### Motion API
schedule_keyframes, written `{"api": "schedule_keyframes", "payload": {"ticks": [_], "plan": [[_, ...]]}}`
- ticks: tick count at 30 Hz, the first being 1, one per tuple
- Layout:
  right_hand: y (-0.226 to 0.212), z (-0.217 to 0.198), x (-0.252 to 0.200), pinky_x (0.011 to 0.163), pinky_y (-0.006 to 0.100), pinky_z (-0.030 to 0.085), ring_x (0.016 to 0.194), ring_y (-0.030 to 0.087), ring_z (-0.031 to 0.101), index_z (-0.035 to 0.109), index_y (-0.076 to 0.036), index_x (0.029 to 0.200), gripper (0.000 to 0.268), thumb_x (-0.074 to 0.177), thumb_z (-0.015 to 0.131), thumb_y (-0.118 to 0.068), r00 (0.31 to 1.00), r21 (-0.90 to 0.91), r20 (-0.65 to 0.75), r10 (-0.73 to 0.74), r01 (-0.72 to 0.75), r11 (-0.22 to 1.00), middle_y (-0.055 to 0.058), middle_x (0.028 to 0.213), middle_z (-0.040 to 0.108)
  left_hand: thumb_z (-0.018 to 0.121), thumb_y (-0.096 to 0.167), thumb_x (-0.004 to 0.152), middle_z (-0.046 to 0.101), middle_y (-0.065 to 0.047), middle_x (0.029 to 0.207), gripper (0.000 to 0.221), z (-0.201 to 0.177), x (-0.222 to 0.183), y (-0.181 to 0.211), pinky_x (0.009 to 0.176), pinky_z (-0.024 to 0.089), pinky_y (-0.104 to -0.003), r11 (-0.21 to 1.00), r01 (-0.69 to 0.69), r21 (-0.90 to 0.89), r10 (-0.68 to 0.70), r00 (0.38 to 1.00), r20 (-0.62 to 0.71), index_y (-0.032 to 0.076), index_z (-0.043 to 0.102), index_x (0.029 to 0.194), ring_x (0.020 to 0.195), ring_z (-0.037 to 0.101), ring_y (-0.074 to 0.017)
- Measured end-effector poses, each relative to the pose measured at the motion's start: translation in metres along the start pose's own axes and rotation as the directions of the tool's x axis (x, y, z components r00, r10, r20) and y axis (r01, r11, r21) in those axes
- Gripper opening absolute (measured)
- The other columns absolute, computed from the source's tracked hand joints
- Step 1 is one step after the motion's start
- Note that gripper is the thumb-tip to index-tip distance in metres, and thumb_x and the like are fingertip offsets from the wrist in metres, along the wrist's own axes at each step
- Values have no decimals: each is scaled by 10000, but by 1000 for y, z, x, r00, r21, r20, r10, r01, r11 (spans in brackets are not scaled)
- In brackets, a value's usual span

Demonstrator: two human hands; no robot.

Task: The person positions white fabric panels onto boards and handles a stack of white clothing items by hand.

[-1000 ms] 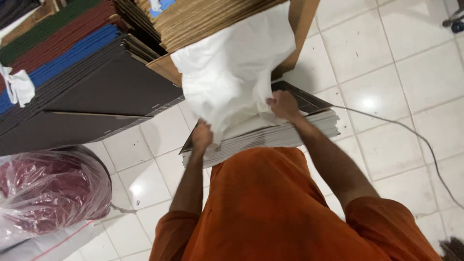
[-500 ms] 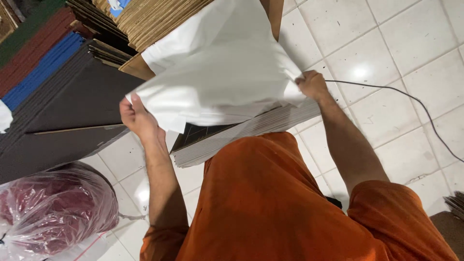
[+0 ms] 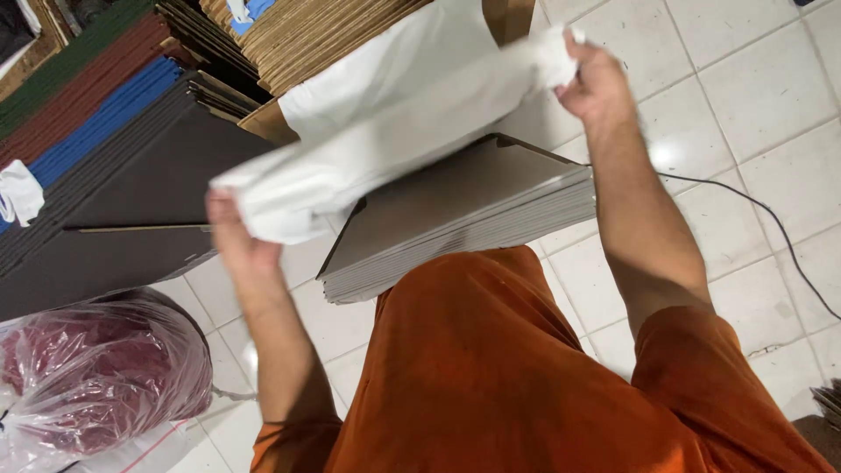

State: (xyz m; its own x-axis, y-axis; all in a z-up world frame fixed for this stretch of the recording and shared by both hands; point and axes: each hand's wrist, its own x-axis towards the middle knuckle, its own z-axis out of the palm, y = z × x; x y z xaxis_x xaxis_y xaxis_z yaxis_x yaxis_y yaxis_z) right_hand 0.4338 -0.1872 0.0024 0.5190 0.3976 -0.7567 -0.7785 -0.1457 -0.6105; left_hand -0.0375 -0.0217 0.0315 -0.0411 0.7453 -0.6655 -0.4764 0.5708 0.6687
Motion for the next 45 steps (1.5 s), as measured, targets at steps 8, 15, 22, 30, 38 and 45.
{"api": "schedule_keyframes", "payload": {"ticks": [8, 15, 22, 30, 38, 45], "plan": [[13, -63, 49, 885, 195, 633, 918, 82, 747, 730, -128, 1021, 138, 924, 758, -35, 775, -271, 607, -176, 409, 871, 38, 1072, 764, 707, 25, 986, 644, -25, 1280, 461, -126, 87, -8, 1023, 514, -272, 487, -756, 438, 589, 654, 475, 78, 553, 1418, 1156, 606, -146], [122, -144, 116, 1002, 619, 493, 1227, 446, 654, 688, -72, 1363, 806, 734, 689, -577, 988, -905, 140, 64, 154, -398, 247, 1293, 719, 642, 564, 881, 753, -77, 1161, 498, -245, 187, -165, 933, 563, -519, -401, -12, 916, 23, 999, 24, 273, 717, 1277, 1109, 712, -365], [134, -124, 99, 1064, 587, 325, 1408, 428, 425, 628, -14, 1413, 842, 862, 622, -651, 997, -817, -11, 81, 38, -575, 249, 1472, 585, 734, 560, 868, 654, -253, 1292, 690, -212, 157, -158, 1044, 494, -551, -471, 39, 881, -42, 997, -67, 26, 657, 1298, 1256, 583, -449], [117, -97, 92, 945, 559, 451, 1273, 420, 580, 693, -8, 1323, 637, 811, 628, -381, 989, -799, -89, 116, -1, -602, 216, 1303, 708, 632, 476, 963, 630, -250, 1312, 608, -203, 147, -179, 1072, 443, -569, -529, -3, 848, -68, 997, -39, -22, 592, 1310, 1310, 532, -463], [128, -99, 93, 957, 554, 474, 1267, 403, 622, 698, 25, 1307, 547, 852, 595, -261, 989, -836, -32, 142, 51, -547, 219, 1289, 727, 511, 409, 1046, 744, -207, 1117, 391, -209, 139, -187, 1002, 542, -520, -397, -18, 918, 16, 1000, 27, 77, 489, 1252, 1127, 709, -409], [148, -71, 110, 918, 574, 470, 1180, 410, 673, 757, 14, 1201, 441, 864, 542, -172, 983, -777, -15, 184, 105, -621, 208, 1191, 766, 476, 417, 1054, 767, -178, 1059, 331, -218, 135, -194, 978, 566, -496, -397, -4, 918, 47, 999, 24, 148, 496, 1245, 1080, 736, -383]]}}
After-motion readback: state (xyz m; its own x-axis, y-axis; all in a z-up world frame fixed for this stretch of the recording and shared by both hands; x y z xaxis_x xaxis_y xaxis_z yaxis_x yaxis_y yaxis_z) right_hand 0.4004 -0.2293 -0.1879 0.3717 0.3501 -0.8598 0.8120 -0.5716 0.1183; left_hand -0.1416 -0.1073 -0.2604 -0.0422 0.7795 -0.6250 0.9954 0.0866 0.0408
